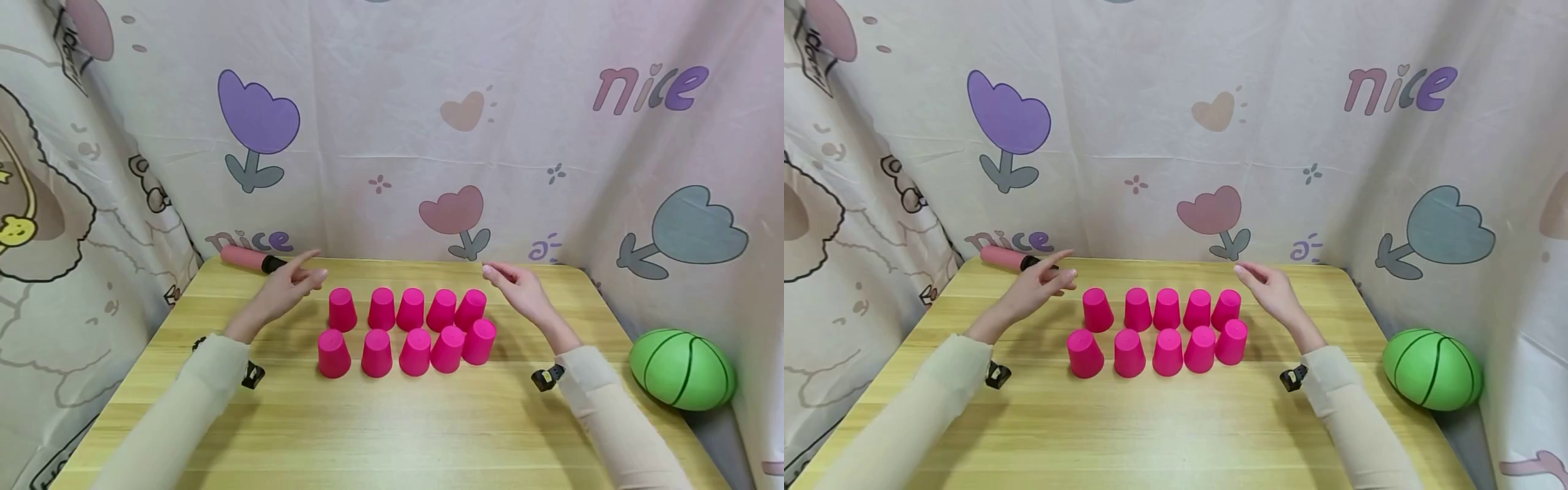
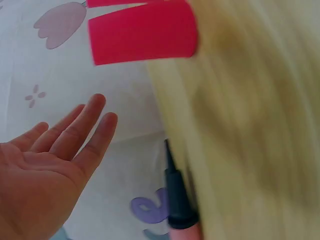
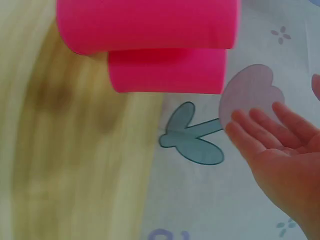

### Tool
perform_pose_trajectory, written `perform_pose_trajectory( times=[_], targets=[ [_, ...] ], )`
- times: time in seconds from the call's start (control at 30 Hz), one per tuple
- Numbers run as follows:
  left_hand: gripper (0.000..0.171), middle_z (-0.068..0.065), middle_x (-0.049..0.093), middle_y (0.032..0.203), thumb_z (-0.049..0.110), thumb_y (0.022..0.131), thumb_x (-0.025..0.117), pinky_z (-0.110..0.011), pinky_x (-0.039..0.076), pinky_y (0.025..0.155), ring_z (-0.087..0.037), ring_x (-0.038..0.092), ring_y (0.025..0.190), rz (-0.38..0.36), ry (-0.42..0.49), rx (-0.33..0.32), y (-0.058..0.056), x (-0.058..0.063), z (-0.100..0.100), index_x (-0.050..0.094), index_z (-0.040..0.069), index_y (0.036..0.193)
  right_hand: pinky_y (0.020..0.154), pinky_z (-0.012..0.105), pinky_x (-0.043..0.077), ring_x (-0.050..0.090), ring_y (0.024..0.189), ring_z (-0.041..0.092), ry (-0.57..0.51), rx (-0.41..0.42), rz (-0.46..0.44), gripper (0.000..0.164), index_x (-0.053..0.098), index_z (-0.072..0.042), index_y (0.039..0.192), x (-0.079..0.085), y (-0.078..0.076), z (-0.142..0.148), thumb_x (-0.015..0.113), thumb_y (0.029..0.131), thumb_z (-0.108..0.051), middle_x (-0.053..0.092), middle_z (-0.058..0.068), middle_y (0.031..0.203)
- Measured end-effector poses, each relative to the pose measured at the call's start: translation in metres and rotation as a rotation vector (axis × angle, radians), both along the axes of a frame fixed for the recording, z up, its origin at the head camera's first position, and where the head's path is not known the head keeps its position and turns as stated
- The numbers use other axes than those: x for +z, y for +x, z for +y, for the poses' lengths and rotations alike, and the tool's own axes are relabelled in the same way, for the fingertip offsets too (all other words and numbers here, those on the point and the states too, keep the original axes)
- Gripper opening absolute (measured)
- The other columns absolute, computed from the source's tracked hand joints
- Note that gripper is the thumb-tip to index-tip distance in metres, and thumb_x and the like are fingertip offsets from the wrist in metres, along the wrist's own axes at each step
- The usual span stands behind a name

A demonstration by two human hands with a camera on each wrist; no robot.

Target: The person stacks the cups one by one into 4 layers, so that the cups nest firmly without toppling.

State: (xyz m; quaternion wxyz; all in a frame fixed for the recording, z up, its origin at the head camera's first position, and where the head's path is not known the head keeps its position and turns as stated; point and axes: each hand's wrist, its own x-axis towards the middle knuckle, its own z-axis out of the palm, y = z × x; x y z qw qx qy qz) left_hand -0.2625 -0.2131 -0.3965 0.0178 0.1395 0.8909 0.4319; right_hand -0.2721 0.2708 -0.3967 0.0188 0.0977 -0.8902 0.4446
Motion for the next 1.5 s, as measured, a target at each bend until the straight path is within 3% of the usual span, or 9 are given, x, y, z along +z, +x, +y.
perform_pose_trajectory(
  times=[0.07, 0.17, 0.27, 0.33, 0.67, 1.13, 1.5],
  targets=[
    [0.067, -0.024, 0.067, 0.139, 0.040, 0.108, 0.059, -0.059, 0.055, 0.107, -0.041, 0.068, 0.126, -0.005, 0.039, -0.018, 0.000, -0.008, 0.001, 0.035, 0.013, 0.164, 0.111, 0.054, 0.053, 0.065, 0.130, 0.039, -0.031, 0.004, -0.010, 0.058, 0.060, -0.007, 0.148, -0.006, 0.001, -0.001, 0.061, 0.105, -0.047, 0.069, 0.020, 0.138],
    [0.061, -0.023, 0.069, 0.137, 0.035, 0.106, 0.063, -0.059, 0.054, 0.108, -0.041, 0.065, 0.129, -0.014, 0.049, -0.038, -0.001, -0.020, 0.002, 0.044, 0.011, 0.159, 0.105, 0.038, 0.058, 0.068, 0.126, 0.037, -0.058, 0.020, -0.023, 0.053, 0.063, -0.005, 0.144, -0.016, 0.002, -0.002, 0.068, 0.103, -0.040, 0.071, 0.018, 0.136],
    [0.059, -0.022, 0.068, 0.138, 0.034, 0.104, 0.067, -0.059, 0.051, 0.111, -0.042, 0.063, 0.132, -0.028, 0.037, -0.048, 0.000, -0.029, 0.004, 0.050, 0.012, 0.155, 0.096, 0.021, 0.056, 0.068, 0.124, 0.034, -0.065, 0.041, -0.031, 0.051, 0.063, -0.005, 0.143, -0.026, 0.002, -0.003, 0.072, 0.101, -0.034, 0.070, 0.018, 0.138],
    [0.058, -0.022, 0.068, 0.138, 0.034, 0.102, 0.069, -0.060, 0.050, 0.112, -0.042, 0.063, 0.131, -0.032, 0.033, -0.058, 0.000, -0.034, 0.005, 0.053, 0.011, 0.153, 0.093, 0.017, 0.054, 0.066, 0.125, 0.034, -0.062, 0.052, -0.039, 0.053, 0.063, -0.005, 0.144, -0.032, 0.003, -0.003, 0.074, 0.100, -0.032, 0.069, 0.018, 0.140],
    [0.061, -0.022, 0.066, 0.140, 0.036, 0.100, 0.073, -0.059, 0.052, 0.110, -0.042, 0.064, 0.130, -0.058, 0.014, -0.078, -0.002, -0.049, 0.011, 0.055, 0.008, 0.151, 0.092, 0.032, 0.058, 0.063, 0.122, 0.036, -0.055, 0.063, -0.083, 0.062, 0.059, -0.006, 0.148, -0.048, 0.004, -0.005, 0.078, 0.096, -0.033, 0.066, 0.018, 0.143],
    [0.063, -0.016, 0.068, 0.139, 0.035, 0.095, 0.079, -0.057, 0.053, 0.109, -0.038, 0.064, 0.128, -0.082, 0.006, -0.069, -0.005, -0.055, 0.017, 0.056, 0.012, 0.149, 0.092, 0.033, 0.056, 0.062, 0.121, 0.035, -0.057, 0.054, -0.109, 0.060, 0.058, -0.009, 0.149, -0.053, 0.004, -0.005, 0.077, 0.097, -0.034, 0.065, 0.017, 0.141],
    [0.059, -0.019, 0.069, 0.134, 0.036, 0.095, 0.079, -0.054, 0.056, 0.106, -0.039, 0.066, 0.124, -0.064, -0.047, -0.026, -0.011, -0.045, 0.019, 0.059, 0.006, 0.142, 0.091, 0.033, 0.057, 0.064, 0.117, 0.032, -0.046, 0.085, -0.105, 0.058, 0.060, -0.008, 0.147, -0.053, 0.001, -0.002, 0.076, 0.097, -0.034, 0.067, 0.018, 0.134]
  ],
)
